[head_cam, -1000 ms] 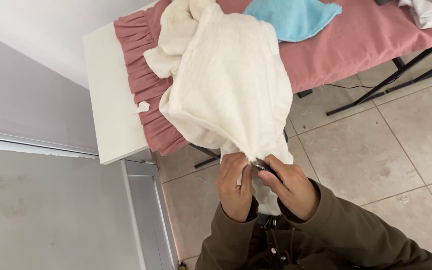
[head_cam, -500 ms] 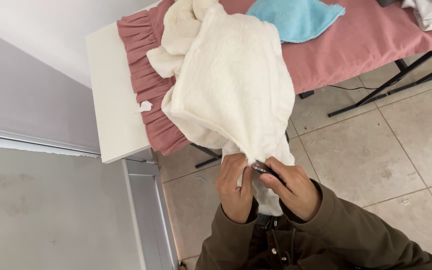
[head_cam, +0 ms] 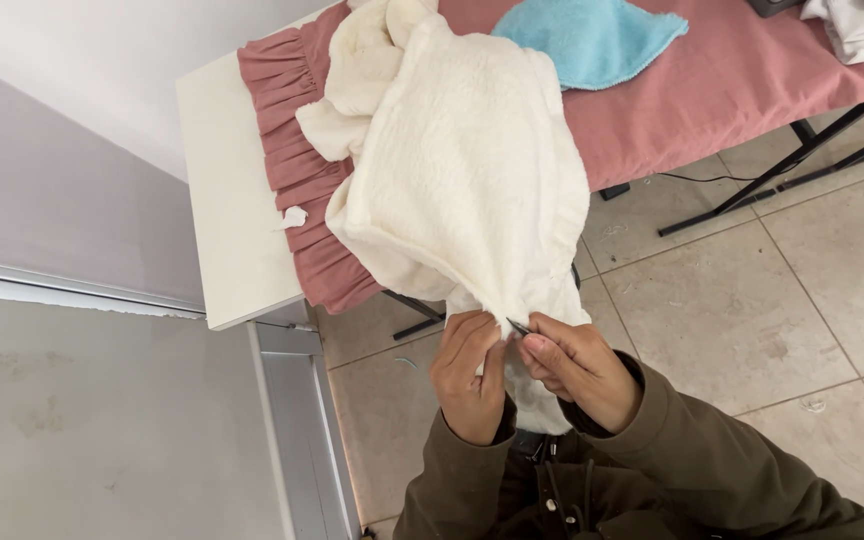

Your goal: The person uses a pair of scissors to trim loose threads and small fabric pieces from the edge of a white cloth. The person holds the cloth with one hand while carefully cutting with the other, occasionally adjusting the fabric's position to reach different areas.

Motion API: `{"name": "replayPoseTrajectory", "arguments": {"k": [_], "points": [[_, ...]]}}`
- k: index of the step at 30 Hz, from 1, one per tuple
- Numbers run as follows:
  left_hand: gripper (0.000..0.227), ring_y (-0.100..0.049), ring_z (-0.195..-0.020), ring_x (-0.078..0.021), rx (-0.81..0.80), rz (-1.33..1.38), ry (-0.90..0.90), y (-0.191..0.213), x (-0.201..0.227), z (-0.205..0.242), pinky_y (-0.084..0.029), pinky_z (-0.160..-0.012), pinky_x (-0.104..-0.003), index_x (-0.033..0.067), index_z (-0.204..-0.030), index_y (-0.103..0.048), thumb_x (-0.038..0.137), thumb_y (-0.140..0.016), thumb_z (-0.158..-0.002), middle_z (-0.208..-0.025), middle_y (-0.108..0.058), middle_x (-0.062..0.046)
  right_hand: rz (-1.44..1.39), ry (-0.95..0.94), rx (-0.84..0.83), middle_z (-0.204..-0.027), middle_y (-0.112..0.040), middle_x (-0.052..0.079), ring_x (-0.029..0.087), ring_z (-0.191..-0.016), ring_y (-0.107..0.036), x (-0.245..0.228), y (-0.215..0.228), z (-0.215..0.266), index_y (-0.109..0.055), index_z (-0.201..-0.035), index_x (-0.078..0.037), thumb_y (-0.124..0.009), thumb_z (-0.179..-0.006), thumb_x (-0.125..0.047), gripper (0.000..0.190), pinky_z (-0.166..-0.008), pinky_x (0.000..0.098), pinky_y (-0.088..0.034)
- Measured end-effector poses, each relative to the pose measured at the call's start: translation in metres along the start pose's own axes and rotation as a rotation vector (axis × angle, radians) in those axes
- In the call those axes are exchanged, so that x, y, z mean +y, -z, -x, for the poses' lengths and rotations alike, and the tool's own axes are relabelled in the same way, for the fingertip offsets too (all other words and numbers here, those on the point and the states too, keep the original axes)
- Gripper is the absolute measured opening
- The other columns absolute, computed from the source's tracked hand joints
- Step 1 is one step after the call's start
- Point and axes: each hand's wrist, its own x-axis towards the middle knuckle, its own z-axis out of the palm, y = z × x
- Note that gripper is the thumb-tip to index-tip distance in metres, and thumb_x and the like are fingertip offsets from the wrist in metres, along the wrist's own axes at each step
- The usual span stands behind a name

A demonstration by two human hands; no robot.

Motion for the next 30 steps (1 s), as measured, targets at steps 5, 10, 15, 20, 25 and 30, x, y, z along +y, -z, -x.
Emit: {"name": "replayPoseTrajectory", "arguments": {"k": [5, 10, 15, 20, 25, 30], "points": [[0.015, -0.07, -0.1, -0.0318, -0.002, 0.031, 0.019, 0.004, 0.006, -0.004, -0.057, -0.084, -0.038, -0.0032, -0.104, -0.067, -0.008, -0.068, -0.089, -0.102, -0.072, -0.016, -0.039, -0.037, -0.013, -0.063, -0.037, -0.005, 0.005, -0.049, -0.029, -0.004, 0.005, 0.0, -0.054, -0.087, -0.005, -0.044, -0.108, -0.026, 0.031, -0.042, 0.0224, -0.028], [0.008, -0.069, -0.097, -0.0276, -0.012, 0.127, 0.056, 0.008, 0.01, -0.004, -0.054, -0.085, -0.036, -0.002, -0.105, -0.066, -0.003, -0.065, -0.096, -0.103, -0.071, -0.015, 0.453, 0.448, 0.146, -0.075, -0.05, -0.004, 0.003, -0.062, -0.043, -0.019, 0.009, -0.01, -0.056, -0.094, -0.006, -0.064, -0.101, -0.027, 0.024, -0.055, 0.0207, -0.039], [0.01, -0.063, -0.087, -0.0201, -0.089, 0.315, 0.224, 0.005, 0.005, -0.001, -0.05, -0.081, -0.031, -0.0027, -0.104, -0.066, 0.005, -0.061, -0.103, -0.098, -0.068, -0.012, 0.157, 0.253, 0.203, -0.073, -0.047, -0.004, 0.003, -0.062, -0.04, -0.008, -0.003, -0.037, -0.061, -0.097, -0.002, -0.068, -0.099, -0.016, 0.016, -0.052, 0.0227, -0.035], [0.012, -0.058, -0.082, -0.015, -0.065, 0.343, 0.365, 0.009, 0.003, 0.002, -0.047, -0.075, -0.029, -0.0041, -0.102, -0.067, 0.006, -0.062, -0.102, -0.094, -0.067, -0.009, -0.026, 0.223, 0.294, -0.063, -0.045, -0.006, 0.003, -0.05, -0.034, 0.008, -0.001, -0.04, -0.059, -0.098, -0.001, -0.059, -0.105, -0.015, 0.016, -0.045, 0.0233, -0.028], [0.015, -0.05, -0.077, -0.0111, -0.01, 0.513, 0.452, 0.004, -0.004, 0.006, -0.042, -0.07, -0.028, -0.0056, -0.105, -0.067, 0.008, -0.059, -0.105, -0.091, -0.063, -0.005, -0.205, 0.207, 0.398, -0.062, -0.045, -0.006, 0.002, -0.047, -0.031, 0.02, -0.001, -0.042, -0.058, -0.101, -0.002, -0.055, -0.104, -0.015, 0.014, -0.043, 0.0229, -0.026], [0.015, -0.053, -0.077, -0.0133, -0.028, 0.246, 0.239, 0.01, 0.017, -0.031, -0.047, -0.072, -0.03, -0.0038, -0.1, -0.056, 0.01, -0.062, -0.101, -0.085, -0.058, -0.008, 0.079, 0.273, 0.237, -0.068, -0.041, -0.006, 0.002, -0.058, -0.034, 0.027, 0.002, -0.038, -0.054, -0.096, -0.002, -0.059, -0.109, -0.015, 0.019, -0.051, 0.0234, -0.028]]}}
